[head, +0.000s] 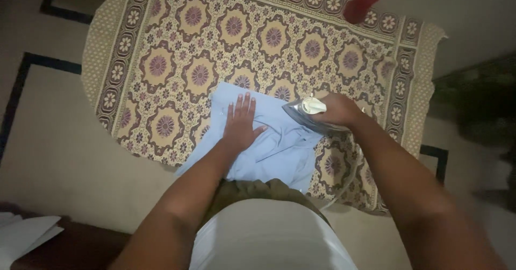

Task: The recorder is ironing a light blue dress shirt on an ironing board and then buttoning it.

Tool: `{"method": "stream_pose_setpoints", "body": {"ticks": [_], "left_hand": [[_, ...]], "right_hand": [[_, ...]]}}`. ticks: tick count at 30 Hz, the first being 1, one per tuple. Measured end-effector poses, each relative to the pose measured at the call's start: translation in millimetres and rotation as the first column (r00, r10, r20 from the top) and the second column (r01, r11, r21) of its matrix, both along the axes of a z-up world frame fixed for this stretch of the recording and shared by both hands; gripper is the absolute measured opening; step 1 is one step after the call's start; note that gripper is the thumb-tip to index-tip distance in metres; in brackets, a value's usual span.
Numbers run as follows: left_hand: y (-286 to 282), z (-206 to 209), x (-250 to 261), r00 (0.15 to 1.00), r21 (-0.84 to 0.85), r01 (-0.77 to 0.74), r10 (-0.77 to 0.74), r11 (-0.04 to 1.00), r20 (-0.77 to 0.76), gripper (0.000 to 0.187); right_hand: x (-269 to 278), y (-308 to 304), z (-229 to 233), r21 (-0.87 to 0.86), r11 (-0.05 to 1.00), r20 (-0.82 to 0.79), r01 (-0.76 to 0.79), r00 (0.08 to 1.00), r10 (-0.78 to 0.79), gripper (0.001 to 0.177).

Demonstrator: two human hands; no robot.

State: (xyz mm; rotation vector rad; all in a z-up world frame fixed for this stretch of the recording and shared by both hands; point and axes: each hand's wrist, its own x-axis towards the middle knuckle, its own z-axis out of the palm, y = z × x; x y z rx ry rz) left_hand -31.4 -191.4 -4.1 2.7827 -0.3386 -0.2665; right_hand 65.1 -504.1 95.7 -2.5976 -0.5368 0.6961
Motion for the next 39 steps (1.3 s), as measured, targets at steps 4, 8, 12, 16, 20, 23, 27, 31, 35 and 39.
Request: {"method": "stream_pose_setpoints", "body": {"ticks": [4, 8, 12, 16, 20, 23, 27, 31, 35, 39], "left_hand": [[3, 5, 1, 1.0, 0.007, 0.011, -0.011, 1.0, -0.004, 0.101], [14, 10, 4, 0.999, 0.038, 0.039, -0.038, 0.999, -0.023, 0.096], [29, 15, 7, 0.999, 0.12, 0.052, -0.05, 0.991, -0.022, 0.091], [48, 19, 10, 0.998, 0.162, 0.057, -0.061, 0.985, 0.02, 0.09], [69, 26, 18, 0.995, 0.089, 0.096, -0.099, 0.991, 0.027, 0.086], [95, 37, 23, 1.0, -0.033, -0.01, 0.01, 0.999, -0.006, 0.086], [147, 39, 26, 0.949, -0.068, -0.295, 0.284, 0.953, -0.136, 0.095], [188, 51, 25, 0.907, -0.013, -0.342, 0.327, 0.94, -0.267, 0.105], [194, 64, 31, 0.855, 0.062, -0.224, 0.227, 0.973, -0.467, 0.14], [200, 31, 38, 0.847, 0.161, -0.13, 0.194, 0.978, -0.495, 0.167]], "right_hand": [[8, 12, -7, -0.128, 0.992, -0.023, 0.017, 1.0, -0.02, 0.048], [12, 30, -9, -0.159, 0.987, -0.039, -0.013, 0.999, 0.006, 0.047], [14, 50, -4, -0.091, 0.995, 0.011, -0.041, 0.999, 0.042, 0.047], [18, 67, -2, -0.134, 0.991, -0.012, -0.012, 1.0, 0.01, 0.047], [22, 82, -9, -0.113, 0.992, -0.002, -0.053, 0.999, 0.053, 0.047], [25, 99, -7, -0.056, 0.997, 0.001, -0.061, 0.998, 0.061, 0.047], [28, 131, 3, -0.126, 0.99, 0.008, -0.065, 0.998, 0.066, 0.045], [39, 152, -10, -0.234, 0.965, 0.014, -0.118, 0.992, 0.124, 0.049], [44, 177, -12, -0.163, 0.975, -0.005, -0.149, 0.989, 0.15, 0.051], [43, 202, -4, -0.087, 0.985, 0.005, -0.149, 0.989, 0.15, 0.044]]}}
